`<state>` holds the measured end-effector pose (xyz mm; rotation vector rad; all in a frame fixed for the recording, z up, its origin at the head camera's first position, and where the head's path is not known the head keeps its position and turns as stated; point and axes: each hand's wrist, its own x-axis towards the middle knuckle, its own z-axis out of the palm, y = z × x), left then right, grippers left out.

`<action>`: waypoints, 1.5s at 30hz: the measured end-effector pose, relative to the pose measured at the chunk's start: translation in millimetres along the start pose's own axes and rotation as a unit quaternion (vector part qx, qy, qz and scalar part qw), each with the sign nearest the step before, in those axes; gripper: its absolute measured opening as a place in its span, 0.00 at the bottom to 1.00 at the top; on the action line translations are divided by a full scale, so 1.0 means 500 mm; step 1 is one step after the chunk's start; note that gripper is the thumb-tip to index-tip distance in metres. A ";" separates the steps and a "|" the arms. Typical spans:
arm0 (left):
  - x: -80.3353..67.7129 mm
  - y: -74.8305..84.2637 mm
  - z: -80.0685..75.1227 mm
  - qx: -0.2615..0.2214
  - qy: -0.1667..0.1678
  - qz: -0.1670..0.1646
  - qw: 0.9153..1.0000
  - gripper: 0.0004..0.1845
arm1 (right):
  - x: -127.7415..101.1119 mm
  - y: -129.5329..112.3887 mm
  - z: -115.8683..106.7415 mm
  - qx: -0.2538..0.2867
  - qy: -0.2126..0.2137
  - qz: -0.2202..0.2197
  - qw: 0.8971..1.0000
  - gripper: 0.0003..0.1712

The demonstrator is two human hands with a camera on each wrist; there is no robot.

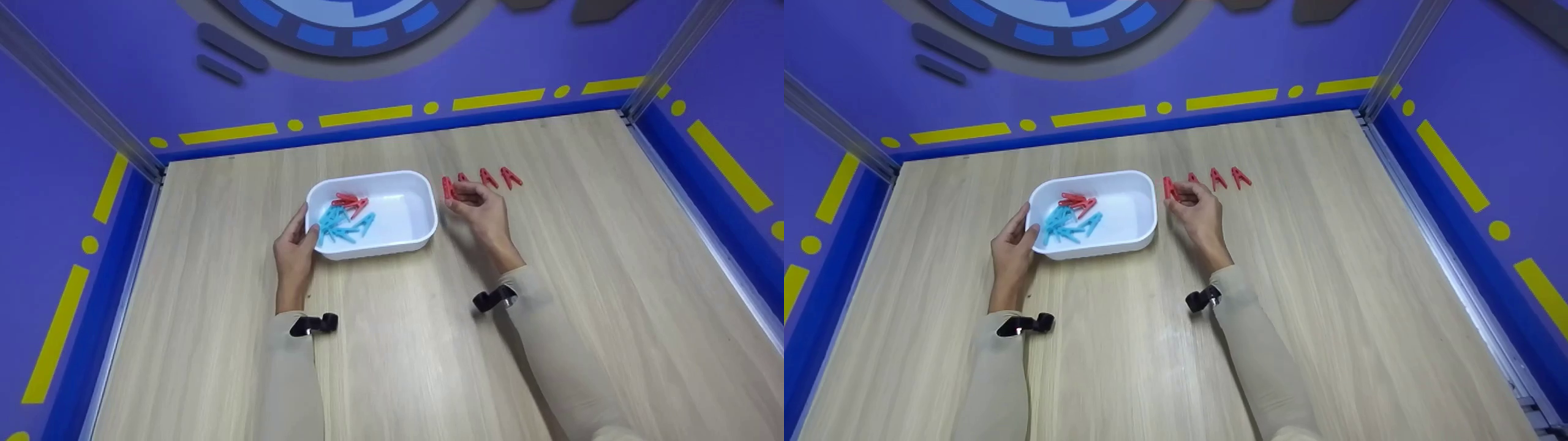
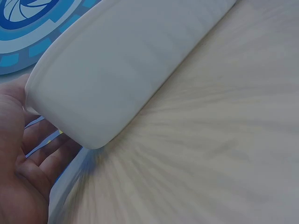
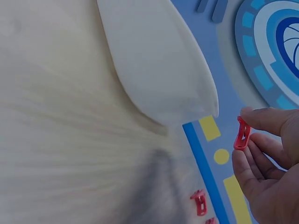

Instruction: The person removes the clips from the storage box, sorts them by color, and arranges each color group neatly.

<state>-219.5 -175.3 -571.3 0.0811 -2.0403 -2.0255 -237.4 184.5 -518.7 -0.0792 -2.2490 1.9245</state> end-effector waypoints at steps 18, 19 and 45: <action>0.003 -0.002 0.003 -0.007 0.000 0.003 1.000 0.27 | 0.000 0.059 -0.057 -0.086 0.012 0.024 0.996 0.21; 0.003 0.000 0.004 -0.007 -0.001 0.003 1.000 0.27 | 0.001 0.062 -0.061 -0.092 0.011 0.026 0.995 0.21; -0.009 0.036 0.007 0.019 0.001 -0.037 0.999 0.28 | 0.004 0.094 -0.073 -0.130 0.017 0.062 0.989 0.19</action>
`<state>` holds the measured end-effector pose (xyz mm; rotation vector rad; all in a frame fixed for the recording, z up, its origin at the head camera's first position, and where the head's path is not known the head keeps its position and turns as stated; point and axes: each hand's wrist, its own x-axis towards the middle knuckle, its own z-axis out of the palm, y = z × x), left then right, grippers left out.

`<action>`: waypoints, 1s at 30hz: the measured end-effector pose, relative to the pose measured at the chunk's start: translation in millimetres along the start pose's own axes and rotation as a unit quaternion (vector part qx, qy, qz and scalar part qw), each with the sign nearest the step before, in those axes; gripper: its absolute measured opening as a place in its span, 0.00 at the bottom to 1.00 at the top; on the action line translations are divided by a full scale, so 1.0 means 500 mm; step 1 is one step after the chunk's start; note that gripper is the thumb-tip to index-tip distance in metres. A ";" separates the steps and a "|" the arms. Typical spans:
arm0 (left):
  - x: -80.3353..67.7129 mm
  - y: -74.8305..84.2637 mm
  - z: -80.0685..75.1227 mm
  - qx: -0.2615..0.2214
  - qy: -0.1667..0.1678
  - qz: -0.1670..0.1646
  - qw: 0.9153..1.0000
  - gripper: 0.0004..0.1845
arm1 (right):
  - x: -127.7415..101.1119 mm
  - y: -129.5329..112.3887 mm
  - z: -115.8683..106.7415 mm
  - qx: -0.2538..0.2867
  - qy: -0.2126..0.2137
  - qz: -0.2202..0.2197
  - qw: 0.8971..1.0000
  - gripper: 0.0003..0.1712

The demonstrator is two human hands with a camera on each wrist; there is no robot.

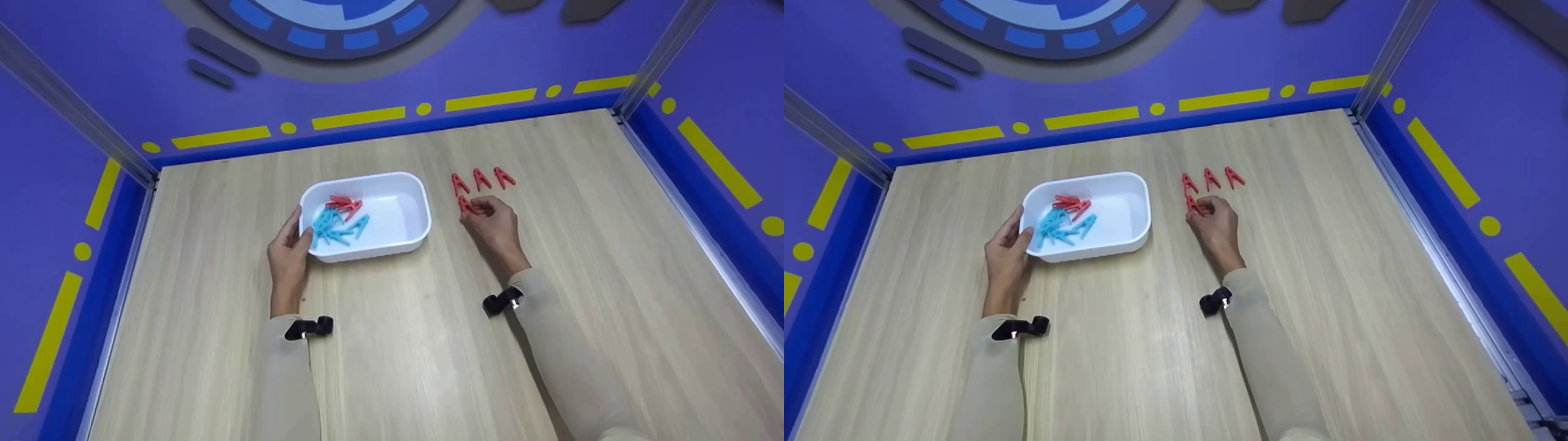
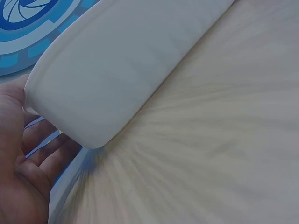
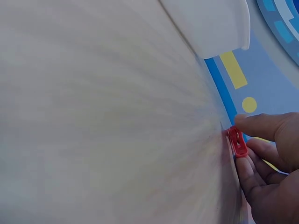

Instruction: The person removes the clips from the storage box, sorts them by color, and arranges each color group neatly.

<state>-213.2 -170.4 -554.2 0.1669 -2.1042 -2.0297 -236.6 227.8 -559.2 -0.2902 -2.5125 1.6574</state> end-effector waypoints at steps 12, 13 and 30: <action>-0.014 0.025 0.000 -0.015 -0.009 0.007 1.000 0.27 | -0.013 -0.003 0.009 -0.038 0.011 -0.016 0.999 0.19; -0.014 0.024 0.000 -0.017 -0.009 0.008 1.000 0.27 | -0.014 -0.003 0.010 -0.044 0.013 -0.022 0.999 0.18; -0.019 0.027 -0.003 -0.020 -0.015 0.003 1.000 0.28 | -0.008 -0.004 0.014 -0.072 0.020 -0.048 0.996 0.19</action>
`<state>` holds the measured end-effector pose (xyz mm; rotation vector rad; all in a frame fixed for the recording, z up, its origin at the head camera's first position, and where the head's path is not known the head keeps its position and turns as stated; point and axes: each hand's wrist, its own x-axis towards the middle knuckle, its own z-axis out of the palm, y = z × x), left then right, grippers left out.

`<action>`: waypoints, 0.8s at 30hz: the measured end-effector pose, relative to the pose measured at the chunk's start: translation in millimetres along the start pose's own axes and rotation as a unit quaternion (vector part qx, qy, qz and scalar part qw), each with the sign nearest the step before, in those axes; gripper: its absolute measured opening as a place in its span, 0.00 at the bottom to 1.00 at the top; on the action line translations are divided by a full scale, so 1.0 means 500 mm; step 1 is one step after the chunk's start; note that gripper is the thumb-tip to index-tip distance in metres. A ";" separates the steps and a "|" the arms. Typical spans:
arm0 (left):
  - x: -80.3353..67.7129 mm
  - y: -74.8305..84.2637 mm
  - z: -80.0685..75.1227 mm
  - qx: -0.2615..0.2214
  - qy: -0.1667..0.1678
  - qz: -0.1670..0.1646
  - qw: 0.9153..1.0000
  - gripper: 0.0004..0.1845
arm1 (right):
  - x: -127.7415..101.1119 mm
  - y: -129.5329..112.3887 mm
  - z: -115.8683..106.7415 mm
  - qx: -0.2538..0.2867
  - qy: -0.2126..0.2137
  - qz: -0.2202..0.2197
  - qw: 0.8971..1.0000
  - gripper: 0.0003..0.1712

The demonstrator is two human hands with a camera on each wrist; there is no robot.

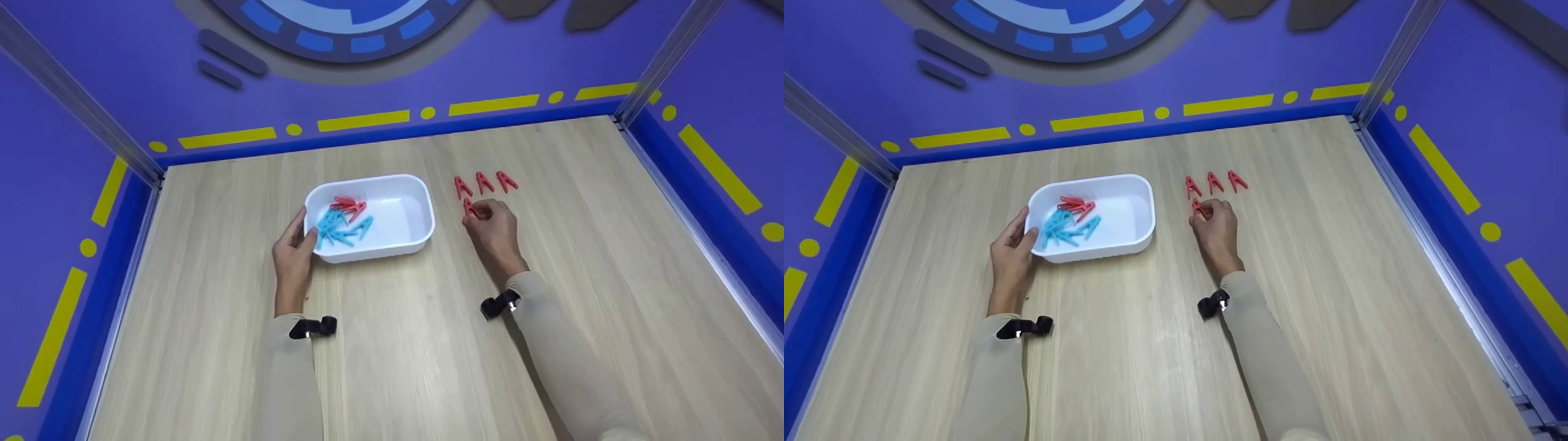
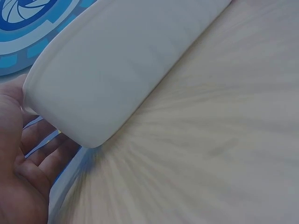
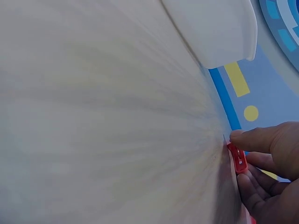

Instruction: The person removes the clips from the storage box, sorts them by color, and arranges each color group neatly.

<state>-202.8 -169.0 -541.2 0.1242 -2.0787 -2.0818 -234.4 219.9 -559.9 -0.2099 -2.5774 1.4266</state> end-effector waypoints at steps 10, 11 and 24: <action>0.025 -0.063 -0.008 0.008 0.007 0.020 1.000 0.27 | -0.005 -0.024 -0.005 -0.014 -0.011 -0.035 0.999 0.23; 0.025 -0.063 -0.008 0.011 0.008 0.022 1.000 0.27 | -0.005 -0.029 -0.005 -0.011 -0.009 -0.047 0.999 0.23; 0.029 -0.064 -0.008 0.003 0.012 0.027 1.000 0.27 | 0.008 -0.139 0.045 0.024 -0.057 -0.221 0.973 0.18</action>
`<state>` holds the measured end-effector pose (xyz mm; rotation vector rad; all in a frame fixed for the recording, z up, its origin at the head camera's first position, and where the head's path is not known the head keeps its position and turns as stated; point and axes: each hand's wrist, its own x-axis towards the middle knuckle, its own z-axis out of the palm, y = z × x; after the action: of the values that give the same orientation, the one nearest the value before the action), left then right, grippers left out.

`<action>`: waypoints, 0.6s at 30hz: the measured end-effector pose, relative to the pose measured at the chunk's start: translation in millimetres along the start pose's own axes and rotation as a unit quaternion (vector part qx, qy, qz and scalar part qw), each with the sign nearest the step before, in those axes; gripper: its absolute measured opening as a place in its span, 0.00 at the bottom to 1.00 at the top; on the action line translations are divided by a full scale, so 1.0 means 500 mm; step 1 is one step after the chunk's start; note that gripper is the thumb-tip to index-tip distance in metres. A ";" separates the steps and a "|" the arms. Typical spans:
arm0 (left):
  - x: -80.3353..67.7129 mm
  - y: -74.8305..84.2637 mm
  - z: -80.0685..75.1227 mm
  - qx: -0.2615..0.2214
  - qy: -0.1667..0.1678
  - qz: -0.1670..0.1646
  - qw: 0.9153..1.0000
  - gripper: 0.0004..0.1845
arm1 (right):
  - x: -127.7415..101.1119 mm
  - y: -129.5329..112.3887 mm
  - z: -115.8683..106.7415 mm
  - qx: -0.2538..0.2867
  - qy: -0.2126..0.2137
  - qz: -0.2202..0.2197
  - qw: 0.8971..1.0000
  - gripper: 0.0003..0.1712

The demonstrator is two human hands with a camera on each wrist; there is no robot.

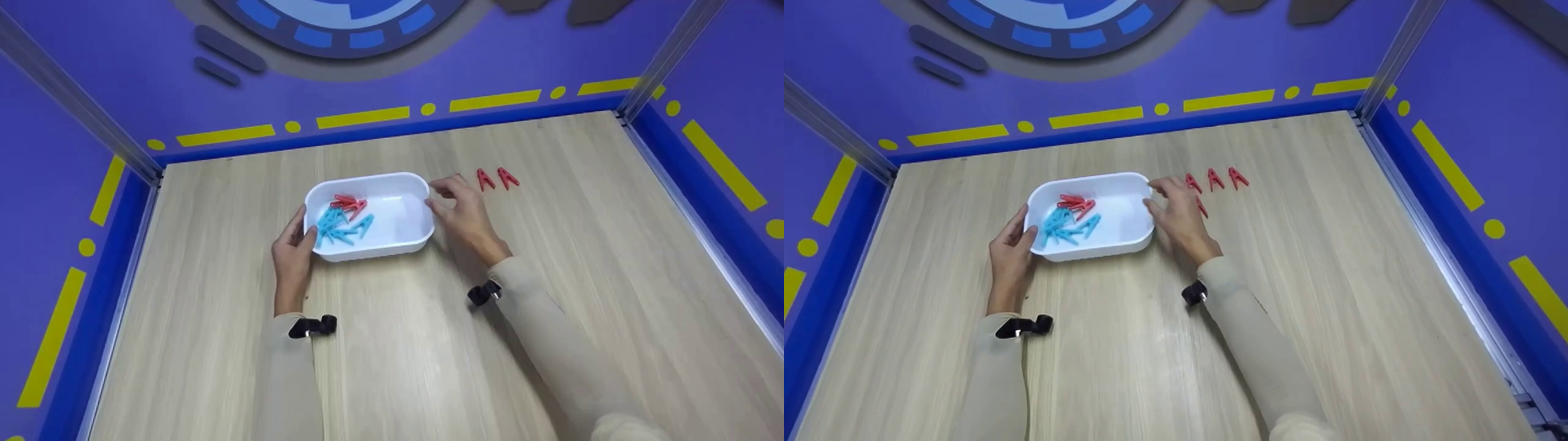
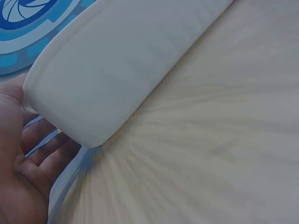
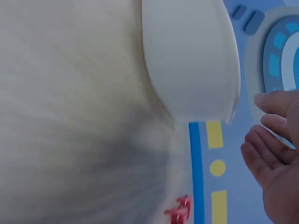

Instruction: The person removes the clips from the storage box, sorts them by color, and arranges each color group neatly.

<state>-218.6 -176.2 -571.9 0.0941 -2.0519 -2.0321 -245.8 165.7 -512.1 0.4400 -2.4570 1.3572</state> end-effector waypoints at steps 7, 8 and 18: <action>0.001 -0.003 -0.001 0.000 0.001 0.002 1.000 0.27 | 0.028 -0.038 0.048 -0.003 -0.065 -0.021 0.998 0.20; 0.001 -0.003 -0.001 0.000 0.000 0.000 1.000 0.27 | 0.031 -0.041 0.055 -0.001 -0.076 -0.020 0.997 0.20; -0.003 0.001 0.000 -0.006 0.000 -0.005 1.000 0.27 | 0.056 -0.046 0.111 0.027 -0.150 0.010 0.988 0.22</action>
<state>-217.3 -175.8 -571.5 0.1018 -2.0427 -2.0517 -268.2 103.4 -511.6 0.6797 -2.6714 1.4617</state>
